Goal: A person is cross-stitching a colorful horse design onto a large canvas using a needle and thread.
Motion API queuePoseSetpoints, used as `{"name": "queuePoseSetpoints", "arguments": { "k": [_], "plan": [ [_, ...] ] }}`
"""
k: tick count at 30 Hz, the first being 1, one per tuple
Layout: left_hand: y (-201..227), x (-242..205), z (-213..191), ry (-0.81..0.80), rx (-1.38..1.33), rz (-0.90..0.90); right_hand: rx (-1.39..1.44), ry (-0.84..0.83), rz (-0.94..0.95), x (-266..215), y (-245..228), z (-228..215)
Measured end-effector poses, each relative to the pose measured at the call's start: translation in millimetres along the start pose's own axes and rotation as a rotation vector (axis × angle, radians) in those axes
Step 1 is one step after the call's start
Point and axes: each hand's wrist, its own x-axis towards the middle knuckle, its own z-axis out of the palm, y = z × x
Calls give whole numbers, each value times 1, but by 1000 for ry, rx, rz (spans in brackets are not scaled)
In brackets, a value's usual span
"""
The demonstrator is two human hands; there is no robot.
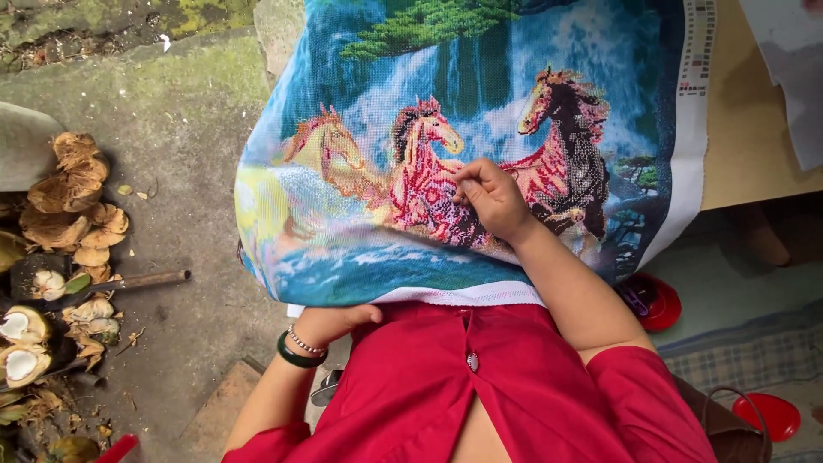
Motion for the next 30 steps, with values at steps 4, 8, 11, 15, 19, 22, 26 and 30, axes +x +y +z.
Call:
{"name": "queuePoseSetpoints", "arguments": {
  "k": [4,8,11,15,19,22,26,30],
  "plan": [
    [84,7,11,45,-82,-368,-111,-22,-66,0,-4,2],
    [123,42,45,226,-812,-253,-154,-28,-104,-1,-10,4],
    [135,84,65,273,-1474,-80,-160,-29,-106,0,-2,2],
    [150,95,71,252,-1628,-42,-45,38,-47,-8,4,2],
    [120,135,75,197,-1597,-37,196,107,-98,-21,0,7],
    [95,153,79,171,-1581,58,221,164,-159,-28,-21,7],
    [120,118,69,202,-1479,193,197,180,-280,-39,-73,-6],
    [90,145,82,213,-1435,220,121,196,-419,-50,-131,-9]
  ]
}}
